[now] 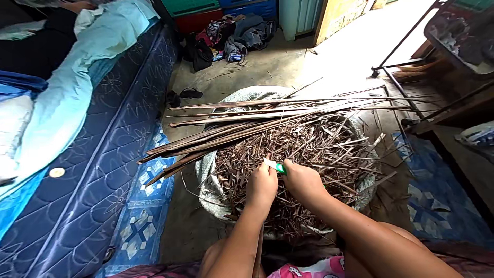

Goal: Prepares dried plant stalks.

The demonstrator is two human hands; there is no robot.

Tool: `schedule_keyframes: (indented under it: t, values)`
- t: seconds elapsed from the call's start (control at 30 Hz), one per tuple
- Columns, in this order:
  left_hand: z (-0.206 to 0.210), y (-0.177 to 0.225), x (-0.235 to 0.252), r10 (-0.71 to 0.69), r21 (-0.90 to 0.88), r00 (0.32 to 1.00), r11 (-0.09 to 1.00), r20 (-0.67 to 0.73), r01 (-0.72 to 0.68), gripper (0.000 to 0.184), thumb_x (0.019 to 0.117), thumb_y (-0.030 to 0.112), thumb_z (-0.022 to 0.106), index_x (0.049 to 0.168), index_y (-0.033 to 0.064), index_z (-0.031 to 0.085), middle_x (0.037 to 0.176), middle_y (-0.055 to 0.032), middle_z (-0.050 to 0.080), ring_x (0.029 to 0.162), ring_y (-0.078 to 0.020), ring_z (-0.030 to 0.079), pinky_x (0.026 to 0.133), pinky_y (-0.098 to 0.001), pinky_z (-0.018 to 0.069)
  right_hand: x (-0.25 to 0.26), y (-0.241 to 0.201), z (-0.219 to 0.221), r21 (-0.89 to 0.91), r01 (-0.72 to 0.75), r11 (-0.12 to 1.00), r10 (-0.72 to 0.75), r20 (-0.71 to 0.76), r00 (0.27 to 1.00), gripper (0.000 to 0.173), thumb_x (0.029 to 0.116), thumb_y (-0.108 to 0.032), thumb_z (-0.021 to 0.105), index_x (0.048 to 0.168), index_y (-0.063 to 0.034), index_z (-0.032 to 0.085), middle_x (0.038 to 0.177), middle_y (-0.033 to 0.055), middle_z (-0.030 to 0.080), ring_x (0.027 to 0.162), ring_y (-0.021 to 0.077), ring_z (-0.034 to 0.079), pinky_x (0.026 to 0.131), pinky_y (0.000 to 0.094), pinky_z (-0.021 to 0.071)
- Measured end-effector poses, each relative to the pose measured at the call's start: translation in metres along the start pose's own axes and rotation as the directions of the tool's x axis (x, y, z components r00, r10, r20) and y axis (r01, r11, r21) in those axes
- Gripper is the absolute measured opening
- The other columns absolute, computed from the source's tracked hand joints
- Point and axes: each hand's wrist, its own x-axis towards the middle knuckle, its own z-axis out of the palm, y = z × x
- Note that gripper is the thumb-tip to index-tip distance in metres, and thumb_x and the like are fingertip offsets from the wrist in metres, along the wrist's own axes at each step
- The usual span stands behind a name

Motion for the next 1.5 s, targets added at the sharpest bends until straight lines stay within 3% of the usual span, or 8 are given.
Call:
schedule_keyframes:
  t: [0.07, 0.17, 0.43, 0.57, 0.67, 1.03, 1.17, 1.5]
  values:
    - [0.001, 0.002, 0.0, -0.012, 0.016, 1.0, 1.0, 0.023, 0.012, 0.036, 0.1116, 0.024, 0.04, 0.123, 0.0013, 0.066, 0.105, -0.0172, 0.07, 0.101, -0.0303, 0.068, 0.092, -0.0504, 0.0513, 0.009, 0.001, 0.001, -0.003, -0.038, 0.999, 0.037, -0.041, 0.998, 0.028, 0.108, -0.016, 0.043, 0.13, -0.0038, 0.056, 0.115, 0.0205, 0.07, 0.112, 0.0379, 0.07, 0.087, 0.0551, 0.0554]
    - [0.005, 0.0, -0.004, 0.018, 0.0, 1.0, 1.0, 0.021, -0.018, 0.044, 0.1124, 0.031, 0.039, 0.145, 0.0074, 0.058, 0.099, -0.013, 0.072, 0.088, -0.0256, 0.069, 0.087, -0.0458, 0.0538, 0.025, 0.013, -0.006, 0.039, -0.135, 0.99, 0.138, -0.094, 0.986, 0.03, 0.108, -0.014, 0.041, 0.132, -0.0044, 0.056, 0.119, 0.0213, 0.07, 0.114, 0.0393, 0.069, 0.089, 0.0574, 0.0544]
    - [0.001, 0.005, -0.008, 0.013, 0.067, 1.0, 0.998, -0.019, -0.012, 0.044, 0.1097, 0.018, 0.039, 0.151, 0.0119, 0.053, 0.122, -0.017, 0.071, 0.114, -0.0315, 0.068, 0.1, -0.0499, 0.0503, -0.009, -0.004, -0.008, 0.049, -0.02, 0.999, 0.018, 0.055, 0.998, 0.03, 0.1094, -0.02, 0.041, 0.13, -0.0059, 0.057, 0.117, 0.0192, 0.07, 0.114, 0.0371, 0.069, 0.09, 0.0559, 0.0541]
    - [0.005, 0.004, -0.008, 0.039, 0.107, 0.999, 0.994, -0.025, -0.036, 0.039, 0.1114, 0.025, 0.039, 0.126, 0.0035, 0.067, 0.11, -0.0181, 0.071, 0.106, -0.0323, 0.069, 0.092, -0.0531, 0.0517, 0.011, 0.001, -0.001, 0.001, -0.062, 0.998, 0.062, -0.071, 0.996, 0.029, 0.1078, -0.015, 0.043, 0.131, -0.0037, 0.057, 0.116, 0.0204, 0.07, 0.112, 0.0384, 0.069, 0.087, 0.0553, 0.0552]
    - [0.007, 0.005, -0.01, 0.063, 0.108, 0.998, 0.992, -0.025, -0.06, 0.045, 0.112, 0.029, 0.039, 0.149, 0.0106, 0.055, 0.129, -0.0152, 0.07, 0.119, -0.0299, 0.067, 0.103, -0.0509, 0.0493, 0.022, 0.01, -0.008, 0.025, -0.129, 0.991, 0.132, -0.126, 0.983, 0.03, 0.1078, -0.014, 0.042, 0.132, -0.0051, 0.057, 0.117, 0.0201, 0.07, 0.113, 0.0381, 0.069, 0.088, 0.0561, 0.055]
    - [0.003, -0.001, -0.007, 0.043, 0.044, 0.999, 0.998, -0.023, -0.042, 0.038, 0.1115, 0.025, 0.04, 0.131, 0.0037, 0.065, 0.106, -0.0174, 0.072, 0.098, -0.0309, 0.07, 0.089, -0.0508, 0.0532, 0.011, 0.002, -0.003, 0.018, -0.073, 0.997, 0.074, -0.027, 0.997, 0.029, 0.1078, -0.016, 0.043, 0.132, -0.0035, 0.055, 0.117, 0.0216, 0.07, 0.113, 0.0401, 0.069, 0.088, 0.0577, 0.0547]
    - [0.006, -0.002, -0.006, 0.098, 0.023, 0.995, 0.995, -0.031, -0.097, 0.044, 0.112, 0.029, 0.039, 0.151, 0.0128, 0.053, 0.104, -0.013, 0.074, 0.086, -0.0245, 0.07, 0.086, -0.044, 0.055, 0.026, 0.021, -0.018, 0.084, -0.149, 0.985, 0.156, -0.089, 0.984, 0.031, 0.1092, -0.019, 0.04, 0.132, -0.0061, 0.058, 0.121, 0.0198, 0.069, 0.116, 0.0379, 0.068, 0.091, 0.057, 0.0535]
    - [0.002, 0.006, -0.009, 0.047, 0.112, 0.999, 0.993, -0.015, -0.045, 0.037, 0.1107, 0.022, 0.04, 0.131, 0.0026, 0.065, 0.115, -0.019, 0.07, 0.109, -0.0328, 0.068, 0.094, -0.052, 0.0515, 0.004, 0.003, -0.011, -0.005, -0.077, 0.997, 0.077, 0.017, 0.997, 0.029, 0.1083, -0.016, 0.041, 0.13, -0.0051, 0.056, 0.118, 0.0196, 0.07, 0.114, 0.0376, 0.068, 0.089, 0.0563, 0.0541]
